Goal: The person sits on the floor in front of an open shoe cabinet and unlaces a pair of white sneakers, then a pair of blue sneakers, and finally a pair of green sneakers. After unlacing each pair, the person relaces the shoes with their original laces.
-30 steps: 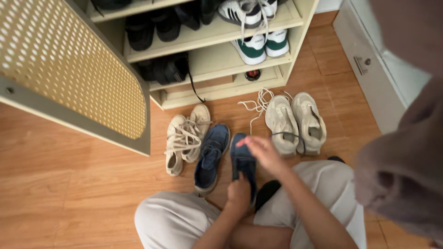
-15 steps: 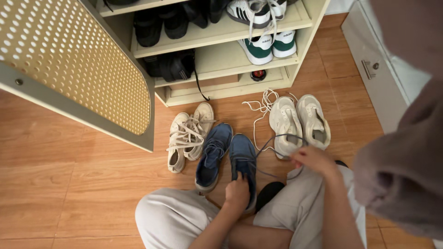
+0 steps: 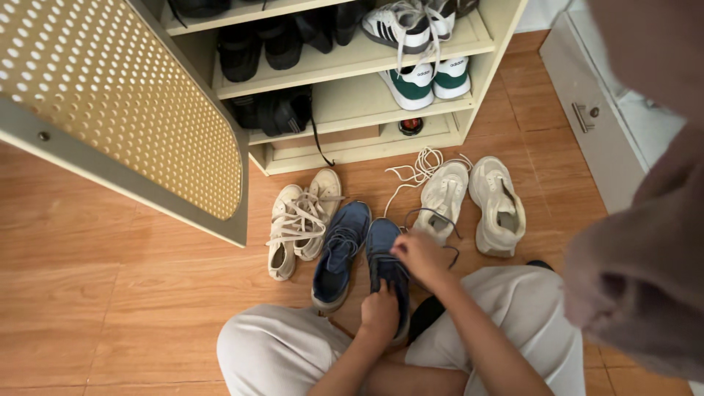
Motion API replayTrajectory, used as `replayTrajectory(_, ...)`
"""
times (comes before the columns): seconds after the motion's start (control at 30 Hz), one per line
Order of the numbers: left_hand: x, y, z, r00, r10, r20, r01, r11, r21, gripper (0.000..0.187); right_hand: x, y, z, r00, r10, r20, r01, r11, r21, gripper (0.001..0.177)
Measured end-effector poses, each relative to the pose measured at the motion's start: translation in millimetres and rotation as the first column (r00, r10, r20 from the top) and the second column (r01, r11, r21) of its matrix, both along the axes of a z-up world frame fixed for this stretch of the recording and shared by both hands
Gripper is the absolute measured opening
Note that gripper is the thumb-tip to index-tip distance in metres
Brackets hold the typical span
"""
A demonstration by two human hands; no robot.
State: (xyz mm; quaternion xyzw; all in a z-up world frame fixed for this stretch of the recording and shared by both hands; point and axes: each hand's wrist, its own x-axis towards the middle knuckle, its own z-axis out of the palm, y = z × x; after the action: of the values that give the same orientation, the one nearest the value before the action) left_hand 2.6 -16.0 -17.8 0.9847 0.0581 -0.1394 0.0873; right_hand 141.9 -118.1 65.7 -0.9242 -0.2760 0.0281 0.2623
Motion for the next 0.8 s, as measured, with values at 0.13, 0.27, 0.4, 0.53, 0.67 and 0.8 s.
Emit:
replayTrajectory(0.13, 4, 2, 3, 0.999, -0.008, -0.040, 0.008, 1.000, 0.012, 0.049, -6, 20, -14, 0.992, 0.123, 0.028, -0.122, 0.991, -0.060, 0.015)
replayTrajectory(0.27, 3, -1, 9, 0.998, 0.000, -0.060, 0.000, 1.000, 0.007, 0.047, -8, 22, -26, 0.995, 0.103, 0.017, -0.102, 0.994, -0.044, 0.014)
replayTrajectory(0.4, 2, -6, 12, 0.996, -0.036, -0.077, 0.041, 0.997, 0.058, 0.040, -3, 14, -40, 0.995, 0.059, -0.085, -0.053, 0.996, 0.070, 0.018)
replayTrajectory(0.53, 3, -5, 2, 0.997, -0.046, -0.061, 0.050, 0.997, 0.066, 0.039, 5, 21, -51, 0.983, 0.096, -0.155, -0.092, 0.995, 0.033, 0.036)
replayTrajectory(0.67, 7, -5, -14, 0.997, -0.039, -0.073, 0.043, 0.998, 0.046, 0.038, 5, 38, -38, 0.972, -0.003, -0.234, -0.017, 0.996, -0.085, 0.054)
replayTrajectory(0.8, 0, -11, -23, 0.990, -0.104, -0.099, 0.114, 0.988, 0.100, 0.040, 2, 47, -8, 0.963, -0.045, -0.266, 0.000, 0.986, -0.167, 0.059)
